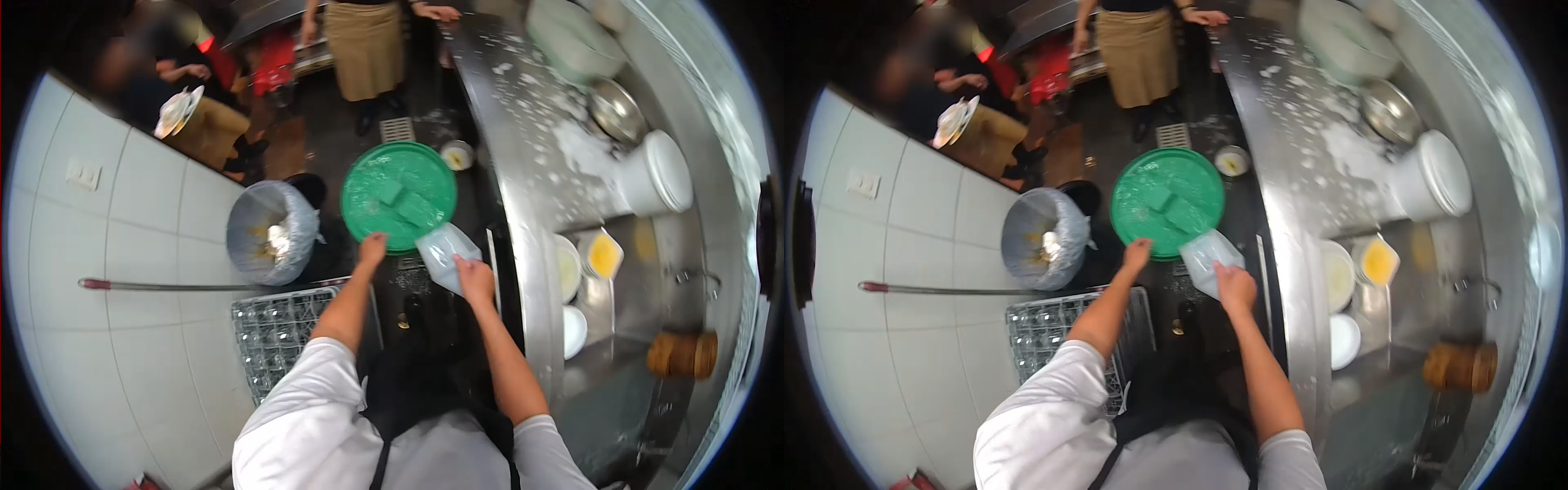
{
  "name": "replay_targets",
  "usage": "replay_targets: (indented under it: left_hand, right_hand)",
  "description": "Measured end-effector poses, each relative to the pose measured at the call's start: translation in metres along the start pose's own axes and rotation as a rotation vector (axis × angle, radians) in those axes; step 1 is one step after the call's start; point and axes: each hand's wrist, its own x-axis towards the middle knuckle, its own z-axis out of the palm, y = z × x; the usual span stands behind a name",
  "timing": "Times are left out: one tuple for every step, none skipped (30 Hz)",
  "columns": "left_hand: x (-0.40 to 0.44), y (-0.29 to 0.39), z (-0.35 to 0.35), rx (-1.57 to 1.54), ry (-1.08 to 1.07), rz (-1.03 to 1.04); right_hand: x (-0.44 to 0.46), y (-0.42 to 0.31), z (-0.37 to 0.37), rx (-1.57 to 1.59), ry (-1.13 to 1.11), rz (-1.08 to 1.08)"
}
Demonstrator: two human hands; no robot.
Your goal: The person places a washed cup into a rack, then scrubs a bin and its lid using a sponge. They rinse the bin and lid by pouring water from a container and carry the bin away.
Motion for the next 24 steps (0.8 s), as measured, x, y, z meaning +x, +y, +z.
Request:
replay_targets:
  left_hand:
    - [0.001, -0.026, 0.002, -0.053, 0.032, 0.016]
    - [-0.013, -0.029, -0.011, -0.049, 0.045, -0.025]
    - [-0.018, -0.047, -0.013, -0.038, 0.058, -0.031]
    - [-0.034, -0.055, -0.023, -0.014, 0.059, -0.041]
    - [-0.049, -0.065, -0.033, 0.011, 0.061, -0.052]
    - [-0.059, -0.083, -0.039, -0.021, 0.043, -0.062]
    - [-0.068, -0.106, -0.041, -0.045, 0.022, -0.077]
    - [-0.078, -0.129, -0.045, -0.021, 0.020, -0.045]
    - [-0.085, -0.153, -0.052, 0.006, 0.019, -0.009]
    - [-0.090, -0.179, -0.058, -0.046, 0.002, -0.027]
    - [-0.097, -0.193, -0.064, -0.099, -0.026, -0.041]
    - [-0.110, -0.197, -0.076, 0.113, -0.051, -0.058]
    - [-0.123, -0.203, -0.086, 0.028, -0.097, -0.083]
    - [-0.139, -0.207, -0.094, -0.055, -0.139, -0.117]
    - [-0.161, -0.211, -0.097, -0.072, -0.092, -0.081]
    - [-0.174, -0.213, -0.102, -0.098, -0.032, -0.052]
    - [-0.181, -0.217, -0.106, -0.200, -0.072, -0.158]
    - [-0.206, -0.213, -0.116, -0.308, -0.102, -0.273]
    - [-0.229, -0.215, -0.126, -0.422, -0.123, -0.394]
    - [-0.228, -0.244, -0.127, -0.551, -0.249, -0.317]
    - [-0.239, -0.256, -0.126, -0.506, -0.206, -0.300]
    - [-0.247, -0.263, -0.123, -0.461, -0.166, -0.285]
    - [-0.253, -0.266, -0.119, -0.414, -0.130, -0.269]
    - [-0.260, -0.265, -0.118, -0.389, -0.123, -0.300]
  right_hand:
    - [-0.013, 0.001, -0.007, 0.116, 0.008, 0.022]
    - [-0.017, 0.015, -0.002, 0.212, 0.009, -0.005]
    - [-0.029, 0.021, -0.003, 0.360, 0.051, -0.049]
    - [-0.042, 0.022, -0.010, 0.526, 0.030, -0.053]
    - [-0.055, 0.023, -0.021, 0.692, 0.011, -0.061]
    - [-0.069, 0.021, -0.039, 0.780, 0.027, -0.098]
    - [-0.086, 0.017, -0.063, 0.868, 0.042, -0.131]
    - [-0.105, 0.014, -0.086, 0.959, 0.056, -0.162]
    - [-0.124, 0.017, -0.110, 1.043, 0.052, -0.148]
    - [-0.143, 0.024, -0.133, 1.107, 0.071, -0.163]
    - [-0.163, 0.034, -0.157, 1.165, 0.104, -0.178]
    - [-0.185, 0.045, -0.180, 1.202, 0.152, -0.184]
    - [-0.208, 0.059, -0.204, 1.167, 0.234, -0.217]
    - [-0.233, 0.075, -0.227, 1.117, 0.340, -0.187]
    - [-0.255, 0.095, -0.244, 1.065, 0.429, -0.161]
    - [-0.273, 0.127, -0.251, 1.010, 0.552, -0.104]
    - [-0.292, 0.159, -0.255, 0.955, 0.658, -0.051]
    - [-0.311, 0.179, -0.260, 0.966, 0.792, -0.032]
    - [-0.332, 0.201, -0.267, 0.902, 0.876, 0.020]
    - [-0.349, 0.221, -0.270, 0.880, 0.943, 0.091]
    - [-0.365, 0.248, -0.269, 0.793, 0.993, 0.176]
    - [-0.379, 0.290, -0.262, 0.704, 1.034, 0.214]
    - [-0.390, 0.334, -0.253, 0.614, 1.078, 0.250]
    - [-0.400, 0.371, -0.246, 0.537, 1.119, 0.294]
